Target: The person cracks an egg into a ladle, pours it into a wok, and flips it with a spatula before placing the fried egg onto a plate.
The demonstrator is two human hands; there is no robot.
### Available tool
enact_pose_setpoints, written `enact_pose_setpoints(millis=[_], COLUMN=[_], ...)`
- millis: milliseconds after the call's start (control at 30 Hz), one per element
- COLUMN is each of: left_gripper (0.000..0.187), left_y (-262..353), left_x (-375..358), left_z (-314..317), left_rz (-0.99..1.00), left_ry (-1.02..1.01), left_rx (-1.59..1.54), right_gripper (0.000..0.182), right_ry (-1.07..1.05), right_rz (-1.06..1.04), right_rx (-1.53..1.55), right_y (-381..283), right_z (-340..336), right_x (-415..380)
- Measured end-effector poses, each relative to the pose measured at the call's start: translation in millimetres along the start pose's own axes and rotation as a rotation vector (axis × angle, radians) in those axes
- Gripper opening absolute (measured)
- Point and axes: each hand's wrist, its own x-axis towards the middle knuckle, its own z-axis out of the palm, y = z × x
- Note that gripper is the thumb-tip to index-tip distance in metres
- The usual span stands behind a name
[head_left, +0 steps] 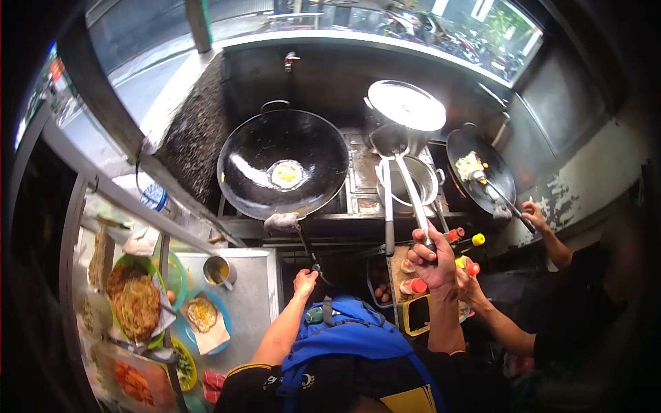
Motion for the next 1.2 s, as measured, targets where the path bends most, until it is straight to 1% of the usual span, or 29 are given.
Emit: enact_pose_setpoints(millis=[33,100,133,167,267,300,367,400,433,500,533,600,733,800,833,867,900,933,967,1033,1067,1100,1167,1200], left_gripper=[0.056,0.047,0.041,0.041,0.041,0.041,0.037,0.031,0.031,0.028,0.028,0.029,0.034,0.041,0.041,0.045,0.049,0.053,0.053,0.055,0.053,0.053,0.052,0.051], left_y=[1,5,6,8,9,3,-7,19,20,22,23,22,17,12,9,6,1,-4,-9,-14,-15,-11,-7,-11], left_x=[3,7,7,7,9,14,25,3,3,3,3,3,8,3,-2,-7,-12,-18,-23,-40,-49,-60,-80,-84], left_z=[2,5,7,8,12,13,17,11,11,7,4,-1,-3,-3,-3,-3,-6,-10,-16,-29,-35,-43,-58,-62], left_rz=[0.012,-0.021,-0.004,0.004,-0.049,-0.043,0.047,0.085,0.087,0.207,0.207,0.336,0.374,0.315,0.312,0.306,0.297,0.287,0.277,0.267,0.247,0.229,0.184,0.192], left_ry=[-0.019,0.015,0.061,0.046,0.118,0.11,0.175,0.204,0.201,0.174,0.176,0.099,0.069,0.083,0.088,0.111,0.134,0.107,0.119,0.071,0.056,0.084,-0.043,-0.066], left_rx=[0.018,0.0,0.018,0.03,0.064,0.066,0.184,0.26,0.26,0.325,0.324,0.376,0.357,0.326,0.327,0.317,0.307,0.273,0.273,0.18,0.173,0.165,0.112,0.095], right_gripper=[0.039,0.033,0.024,0.024,0.011,0.011,0.013,0.016,0.016,0.016,0.015,0.015,0.015,0.014,0.013,0.013,0.012,0.011,0.008,0.009,0.009,0.011,0.012,0.013], right_ry=[0.01,0.069,0.066,0.075,0.225,0.227,0.189,0.268,0.269,0.296,0.301,0.313,0.346,0.344,0.346,0.344,0.272,0.201,0.176,0.201,0.203,0.191,0.142,0.139], right_rz=[-0.025,-0.055,-0.072,-0.09,-0.104,-0.114,0.014,-0.019,-0.022,-0.031,-0.028,-0.003,0.019,0.02,0.018,0.026,0.043,0.062,0.033,-0.027,-0.041,-0.047,-0.042,-0.058], right_rx=[0.009,0.028,0.029,0.035,0.077,0.077,0.176,0.126,0.125,0.12,0.141,0.184,0.238,0.243,0.247,0.249,0.345,0.44,0.517,0.618,0.646,0.641,0.62,0.556], right_y=[-2,-4,-5,-4,-1,-2,-4,-5,-7,-9,-12,-15,-18,-18,-17,-18,-20,-21,-21,-22,-22,-22,-22,-21], right_z=[0,-2,-5,-10,-24,-35,-57,-52,-52,-59,-65,-67,-63,-63,-64,-66,-68,-70,-72,-70,-66,-62,-51,-42], right_x=[-6,-15,-17,-16,-4,4,19,25,30,42,48,56,66,68,69,70,70,70,69,61,56,50,36,29])
